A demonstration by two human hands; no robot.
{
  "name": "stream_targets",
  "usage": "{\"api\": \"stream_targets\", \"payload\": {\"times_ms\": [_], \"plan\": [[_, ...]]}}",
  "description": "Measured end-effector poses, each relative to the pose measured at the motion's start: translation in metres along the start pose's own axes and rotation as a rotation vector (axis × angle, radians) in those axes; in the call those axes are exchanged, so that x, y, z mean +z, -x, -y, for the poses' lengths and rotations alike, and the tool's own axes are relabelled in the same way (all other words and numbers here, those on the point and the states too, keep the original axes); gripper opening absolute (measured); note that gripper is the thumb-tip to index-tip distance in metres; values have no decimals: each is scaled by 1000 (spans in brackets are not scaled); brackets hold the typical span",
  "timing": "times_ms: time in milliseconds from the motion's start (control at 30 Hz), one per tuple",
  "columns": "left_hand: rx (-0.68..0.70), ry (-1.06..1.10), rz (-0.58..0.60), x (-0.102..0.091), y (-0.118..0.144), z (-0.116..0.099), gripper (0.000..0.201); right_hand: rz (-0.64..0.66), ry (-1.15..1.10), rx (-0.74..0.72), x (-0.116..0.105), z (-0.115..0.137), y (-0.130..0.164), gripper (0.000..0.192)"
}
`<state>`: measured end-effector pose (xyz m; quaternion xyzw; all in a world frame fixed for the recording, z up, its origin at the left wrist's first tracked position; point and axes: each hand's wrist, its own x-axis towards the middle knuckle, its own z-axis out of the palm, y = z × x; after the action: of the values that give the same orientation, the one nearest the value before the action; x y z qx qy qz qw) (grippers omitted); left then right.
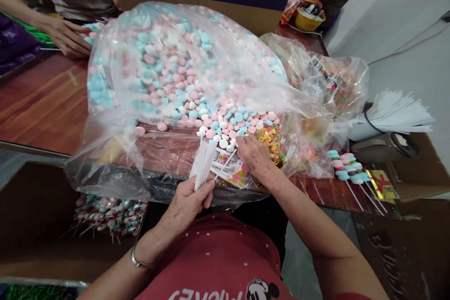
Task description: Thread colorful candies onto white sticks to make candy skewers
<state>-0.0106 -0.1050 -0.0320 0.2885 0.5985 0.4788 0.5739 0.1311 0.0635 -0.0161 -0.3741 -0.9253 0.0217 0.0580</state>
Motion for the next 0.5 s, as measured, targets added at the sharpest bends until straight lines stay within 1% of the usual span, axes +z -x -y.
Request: {"api": "stream_targets", "payload": {"times_ms": [67,100,167,233,300,367,500], "plan": [[65,-82,-6,-3,-2,0,32,-66,-194,129,0,-4,-1,14],[89,-115,-10,-4,-3,0,31,-108,-347,198,0,-7,-1,11],[133,-175,-10,-5,-5,-3,30,-173,-749,313,-3,-14,0,10],[163,-226,-9,-4,-7,-7,33,-162,-1172,372,-8,-19,1,17],[174,-256,-11,-2,-9,-10,32,-103,-1473,405,-13,-19,3,24],[171,-263,-11,0,-12,-13,29,-49,-1622,422,-16,-17,4,28],[147,-244,-15,2,-15,-14,30,-33,-1707,454,-18,-13,5,27]]}}
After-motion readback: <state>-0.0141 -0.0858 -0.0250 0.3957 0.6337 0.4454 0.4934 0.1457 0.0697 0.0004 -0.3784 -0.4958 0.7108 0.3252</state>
